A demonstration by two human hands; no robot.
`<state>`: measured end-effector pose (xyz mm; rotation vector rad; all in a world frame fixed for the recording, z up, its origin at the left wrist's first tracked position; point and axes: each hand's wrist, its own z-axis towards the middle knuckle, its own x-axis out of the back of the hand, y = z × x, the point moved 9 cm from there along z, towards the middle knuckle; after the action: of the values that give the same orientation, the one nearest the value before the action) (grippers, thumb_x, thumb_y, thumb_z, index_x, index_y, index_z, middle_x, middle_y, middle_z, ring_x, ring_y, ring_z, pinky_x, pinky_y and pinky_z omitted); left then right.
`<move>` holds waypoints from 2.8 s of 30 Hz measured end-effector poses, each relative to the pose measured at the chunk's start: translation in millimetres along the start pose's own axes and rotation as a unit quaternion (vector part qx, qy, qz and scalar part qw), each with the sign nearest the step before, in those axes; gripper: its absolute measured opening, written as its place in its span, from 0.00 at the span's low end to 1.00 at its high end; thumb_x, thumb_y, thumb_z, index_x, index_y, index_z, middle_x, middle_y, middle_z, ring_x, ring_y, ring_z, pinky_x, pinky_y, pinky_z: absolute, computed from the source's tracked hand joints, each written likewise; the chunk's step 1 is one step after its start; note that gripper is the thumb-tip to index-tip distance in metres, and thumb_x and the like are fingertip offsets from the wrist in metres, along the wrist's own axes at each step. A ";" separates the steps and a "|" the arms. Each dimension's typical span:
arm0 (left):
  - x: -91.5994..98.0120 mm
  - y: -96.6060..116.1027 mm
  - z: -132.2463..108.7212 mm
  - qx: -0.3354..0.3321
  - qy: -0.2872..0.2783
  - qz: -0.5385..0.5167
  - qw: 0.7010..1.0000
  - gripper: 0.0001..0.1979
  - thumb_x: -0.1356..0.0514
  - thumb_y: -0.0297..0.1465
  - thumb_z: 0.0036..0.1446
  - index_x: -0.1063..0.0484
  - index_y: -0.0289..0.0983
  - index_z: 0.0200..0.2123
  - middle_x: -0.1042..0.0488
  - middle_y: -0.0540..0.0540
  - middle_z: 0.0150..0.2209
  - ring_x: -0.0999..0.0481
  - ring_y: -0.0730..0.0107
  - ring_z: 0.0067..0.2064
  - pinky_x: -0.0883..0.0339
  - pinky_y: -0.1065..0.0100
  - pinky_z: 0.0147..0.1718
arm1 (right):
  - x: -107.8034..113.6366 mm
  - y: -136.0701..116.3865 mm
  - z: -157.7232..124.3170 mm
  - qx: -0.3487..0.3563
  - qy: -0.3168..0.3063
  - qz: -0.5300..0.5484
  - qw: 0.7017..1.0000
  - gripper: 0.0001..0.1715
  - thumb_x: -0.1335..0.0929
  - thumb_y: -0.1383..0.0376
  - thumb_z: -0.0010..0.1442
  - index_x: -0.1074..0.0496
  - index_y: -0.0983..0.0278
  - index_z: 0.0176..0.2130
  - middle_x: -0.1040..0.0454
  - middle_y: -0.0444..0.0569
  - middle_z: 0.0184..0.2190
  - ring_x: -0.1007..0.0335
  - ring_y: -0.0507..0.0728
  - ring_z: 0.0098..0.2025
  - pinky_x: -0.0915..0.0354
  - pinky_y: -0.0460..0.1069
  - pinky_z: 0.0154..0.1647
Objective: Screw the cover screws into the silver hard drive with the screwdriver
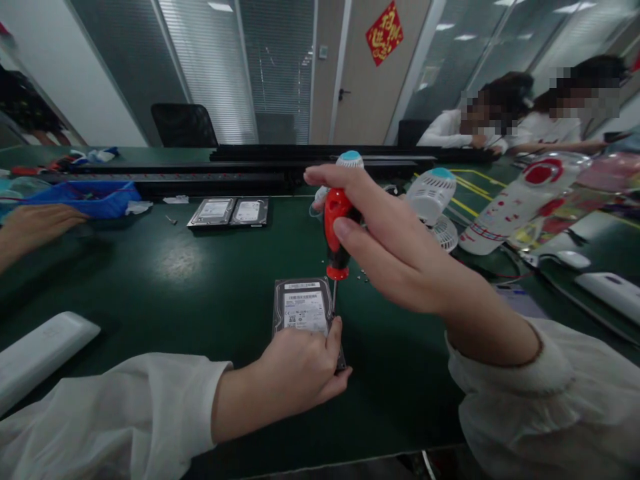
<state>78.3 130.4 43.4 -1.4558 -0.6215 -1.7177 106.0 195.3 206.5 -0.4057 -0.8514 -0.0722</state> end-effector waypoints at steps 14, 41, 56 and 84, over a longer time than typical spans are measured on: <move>-2.7 0.3 1.4 0.001 -0.031 0.019 0.999 0.35 0.39 0.47 0.66 0.27 0.23 0.63 0.16 0.33 0.33 0.16 0.54 0.30 0.24 0.62 0.26 | 2.2 23.0 -28.5 -0.004 0.267 0.202 0.942 0.20 0.34 0.66 0.69 0.30 0.56 0.59 0.27 0.49 0.61 0.27 0.58 0.62 0.23 0.56 0.56; 6.8 6.0 -1.3 -0.038 0.064 0.041 0.996 0.34 0.34 0.47 0.60 0.22 0.20 0.56 0.16 0.32 0.32 0.17 0.54 0.28 0.26 0.61 0.22 | 17.5 18.1 -47.6 0.041 0.325 0.072 0.942 0.26 0.26 0.66 0.61 0.27 0.50 0.58 0.25 0.44 0.52 0.28 0.57 0.51 0.26 0.57 0.56; 7.9 5.3 -2.7 -0.035 0.066 0.035 0.997 0.34 0.35 0.46 0.61 0.22 0.21 0.56 0.16 0.32 0.32 0.18 0.57 0.26 0.27 0.64 0.21 | 6.3 29.6 -42.3 0.017 0.289 0.194 0.937 0.22 0.32 0.64 0.67 0.30 0.50 0.59 0.28 0.46 0.56 0.24 0.57 0.52 0.22 0.57 0.54; 7.7 5.4 -2.8 -0.040 0.065 0.027 0.997 0.33 0.35 0.45 0.61 0.23 0.19 0.56 0.17 0.35 0.29 0.18 0.57 0.26 0.27 0.62 0.21 | 11.3 30.0 -49.5 0.024 0.331 0.127 0.935 0.28 0.28 0.62 0.61 0.31 0.47 0.59 0.31 0.46 0.57 0.27 0.58 0.53 0.22 0.54 0.50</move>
<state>80.8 123.2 49.6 -1.3890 -0.4439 -1.7963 155.5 205.4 176.2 -0.4065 -0.1304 0.0531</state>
